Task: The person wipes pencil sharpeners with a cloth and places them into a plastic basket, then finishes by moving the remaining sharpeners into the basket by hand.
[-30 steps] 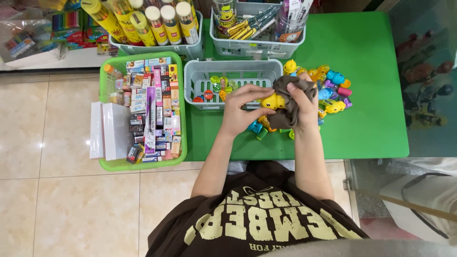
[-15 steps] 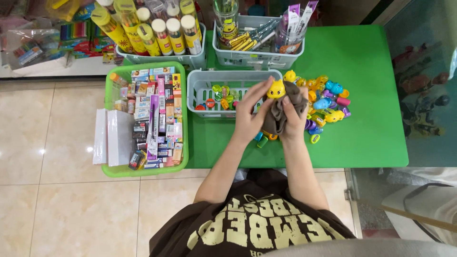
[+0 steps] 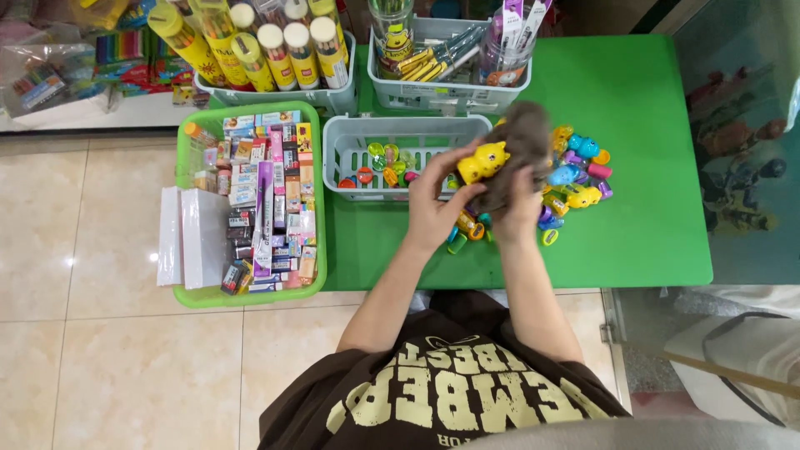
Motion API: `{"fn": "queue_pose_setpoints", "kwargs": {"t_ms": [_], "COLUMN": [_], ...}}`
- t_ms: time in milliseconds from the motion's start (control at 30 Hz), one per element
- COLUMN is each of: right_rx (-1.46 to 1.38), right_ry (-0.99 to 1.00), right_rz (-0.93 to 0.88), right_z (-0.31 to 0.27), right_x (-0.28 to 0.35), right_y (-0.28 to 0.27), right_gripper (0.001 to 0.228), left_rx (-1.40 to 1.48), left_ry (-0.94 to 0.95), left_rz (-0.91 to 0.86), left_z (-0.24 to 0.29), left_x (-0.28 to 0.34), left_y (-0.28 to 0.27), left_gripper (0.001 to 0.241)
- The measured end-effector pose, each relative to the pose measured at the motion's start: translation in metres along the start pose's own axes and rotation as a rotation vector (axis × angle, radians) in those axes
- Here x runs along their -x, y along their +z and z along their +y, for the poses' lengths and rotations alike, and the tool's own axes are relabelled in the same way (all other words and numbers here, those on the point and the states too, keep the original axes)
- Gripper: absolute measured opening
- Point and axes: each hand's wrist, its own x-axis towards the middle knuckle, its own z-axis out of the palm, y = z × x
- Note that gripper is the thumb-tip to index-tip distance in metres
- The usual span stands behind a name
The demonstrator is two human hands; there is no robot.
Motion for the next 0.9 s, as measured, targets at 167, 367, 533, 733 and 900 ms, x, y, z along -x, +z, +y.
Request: {"fn": "queue_pose_setpoints", "kwargs": {"t_ms": [167, 367, 533, 733, 900], "right_rx": [0.517, 0.440, 0.182, 0.166, 0.529], "right_ry": [-0.329, -0.349, -0.185, 0.051, -0.142], "right_rz": [-0.101, -0.054, 0.191, -0.018, -0.299], "right_z": [0.004, 0.015, -0.012, -0.026, -0.050], "right_x": [0.007, 0.002, -0.003, 0.014, 0.015], "right_y": [0.017, -0.036, 0.006, -0.001, 0.029], "right_gripper": [0.059, 0.030, 0.052, 0.066, 0.056], "left_rx": [-0.297, -0.380, -0.264, -0.390, -0.478], "left_ry": [0.050, 0.005, 0.031, 0.123, 0.194], "left_rz": [-0.017, -0.105, -0.204, -0.268, -0.272], "left_z": [0.034, 0.050, 0.045, 0.056, 0.057], "left_x": [-0.012, -0.017, -0.016, -0.019, -0.017], "left_y": [-0.007, -0.018, -0.018, -0.014, -0.007], "left_gripper": [0.046, 0.044, 0.043, 0.049, 0.048]}}
